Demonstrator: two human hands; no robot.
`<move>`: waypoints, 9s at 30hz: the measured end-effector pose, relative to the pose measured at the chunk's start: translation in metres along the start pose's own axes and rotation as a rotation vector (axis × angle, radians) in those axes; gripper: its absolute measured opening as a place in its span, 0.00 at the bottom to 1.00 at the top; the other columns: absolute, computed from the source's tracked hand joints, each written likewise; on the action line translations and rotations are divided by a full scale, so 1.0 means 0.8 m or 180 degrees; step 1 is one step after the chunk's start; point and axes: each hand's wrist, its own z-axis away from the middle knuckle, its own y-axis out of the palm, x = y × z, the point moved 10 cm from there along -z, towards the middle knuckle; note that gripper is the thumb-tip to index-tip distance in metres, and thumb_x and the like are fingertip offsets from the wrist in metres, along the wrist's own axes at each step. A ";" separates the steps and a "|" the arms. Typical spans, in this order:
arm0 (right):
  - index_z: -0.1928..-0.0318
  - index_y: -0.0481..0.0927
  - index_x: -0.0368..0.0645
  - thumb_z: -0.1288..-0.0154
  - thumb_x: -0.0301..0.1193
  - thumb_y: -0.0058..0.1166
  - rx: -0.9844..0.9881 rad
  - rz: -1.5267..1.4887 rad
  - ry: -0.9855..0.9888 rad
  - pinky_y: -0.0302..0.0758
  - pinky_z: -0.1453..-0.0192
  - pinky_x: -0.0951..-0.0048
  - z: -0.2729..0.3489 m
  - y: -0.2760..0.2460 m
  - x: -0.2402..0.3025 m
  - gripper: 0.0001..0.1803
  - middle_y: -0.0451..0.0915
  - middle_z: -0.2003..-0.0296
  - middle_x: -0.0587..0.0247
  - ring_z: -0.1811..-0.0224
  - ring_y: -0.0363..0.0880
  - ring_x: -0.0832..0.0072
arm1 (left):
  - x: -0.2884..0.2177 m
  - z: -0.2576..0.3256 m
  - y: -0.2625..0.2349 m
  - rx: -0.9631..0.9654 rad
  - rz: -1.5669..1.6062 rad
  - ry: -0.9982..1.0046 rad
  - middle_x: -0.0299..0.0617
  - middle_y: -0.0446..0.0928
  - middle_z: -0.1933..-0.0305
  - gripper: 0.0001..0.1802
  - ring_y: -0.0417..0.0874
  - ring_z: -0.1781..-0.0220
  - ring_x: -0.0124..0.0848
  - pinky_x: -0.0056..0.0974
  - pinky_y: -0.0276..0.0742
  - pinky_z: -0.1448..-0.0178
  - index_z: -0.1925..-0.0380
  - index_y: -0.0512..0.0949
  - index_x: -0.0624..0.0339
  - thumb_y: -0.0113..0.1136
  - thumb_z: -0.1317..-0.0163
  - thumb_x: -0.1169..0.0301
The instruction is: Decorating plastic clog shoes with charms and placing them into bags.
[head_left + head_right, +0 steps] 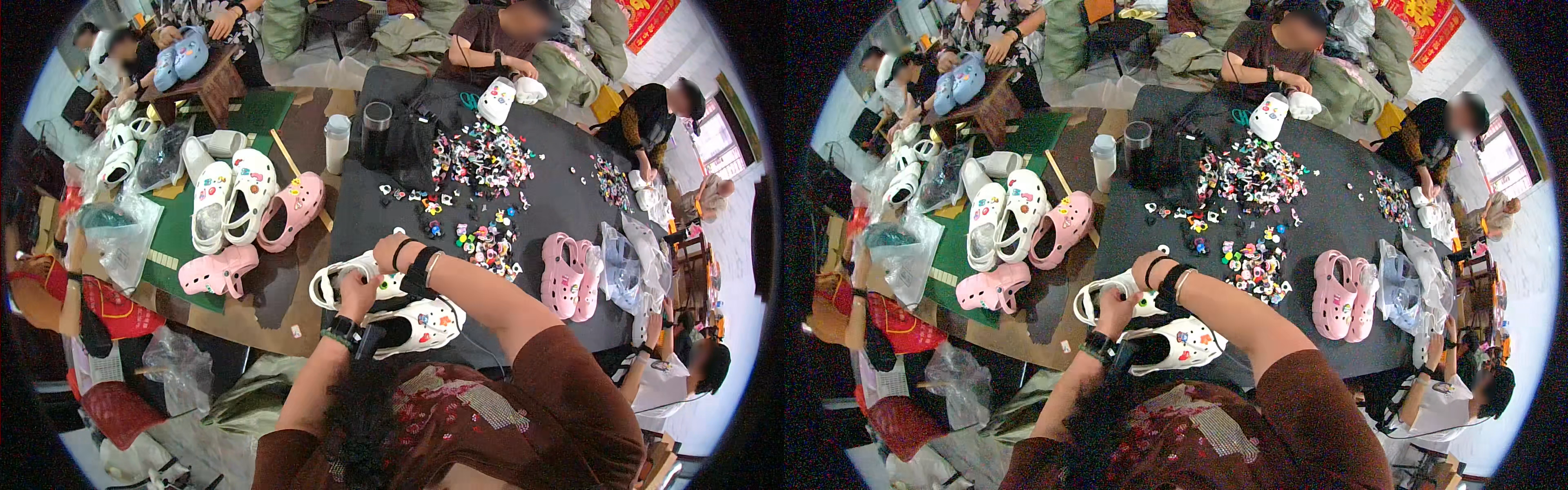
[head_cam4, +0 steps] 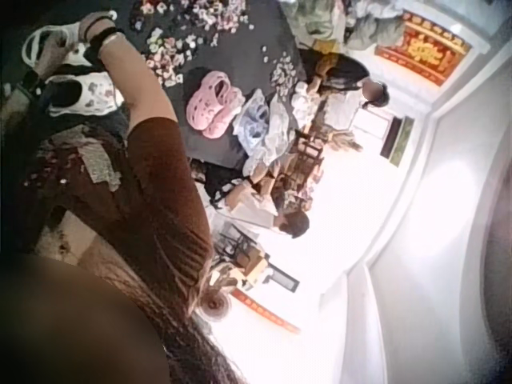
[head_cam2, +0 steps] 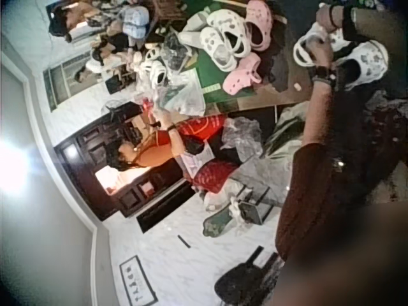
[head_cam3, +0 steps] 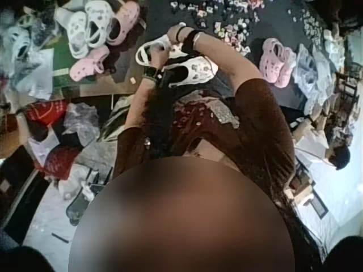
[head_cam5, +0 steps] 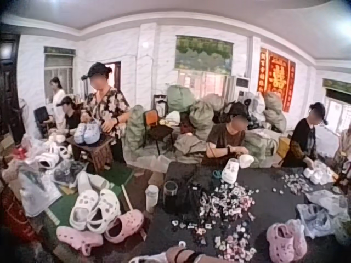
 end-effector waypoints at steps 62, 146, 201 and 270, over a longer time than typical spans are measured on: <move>0.70 0.68 0.38 0.35 0.35 0.50 -0.2037 -0.1884 -0.0781 0.67 0.69 0.58 0.128 -0.029 -0.072 0.13 0.71 0.76 0.48 0.72 0.71 0.50 | -0.019 -0.003 0.004 -0.0164 -0.0340 0.0601 0.53 0.81 0.65 0.15 0.82 0.60 0.47 0.45 0.75 0.55 0.67 0.81 0.65 0.67 0.52 0.67; 0.28 0.46 0.51 0.42 0.56 0.52 -0.1294 -0.1738 0.2651 0.39 0.27 0.46 0.354 0.369 -0.217 0.48 0.37 0.27 0.55 0.25 0.32 0.53 | 0.078 -0.218 -0.361 -0.0678 -0.3369 -0.0074 0.59 0.75 0.50 0.27 0.74 0.46 0.53 0.48 0.69 0.42 0.50 0.75 0.65 0.62 0.51 0.64; 0.38 0.60 0.34 0.67 0.40 0.73 -0.2302 -0.1493 0.2757 0.65 0.35 0.58 0.571 0.295 -0.467 0.54 0.61 0.40 0.33 0.37 0.62 0.44 | 0.084 0.054 0.123 0.0674 -0.5316 0.1561 0.65 0.69 0.44 0.46 0.73 0.46 0.53 0.51 0.71 0.43 0.38 0.60 0.71 0.49 0.41 0.40; 0.42 0.70 0.45 0.55 0.25 0.60 -0.2952 -0.0860 -0.1758 0.74 0.47 0.57 0.285 0.013 -0.024 0.33 0.73 0.49 0.51 0.46 0.72 0.55 | -0.094 0.179 0.006 0.0180 -0.0389 0.0958 0.49 0.79 0.55 0.20 0.82 0.60 0.32 0.34 0.77 0.56 0.49 0.74 0.65 0.60 0.42 0.75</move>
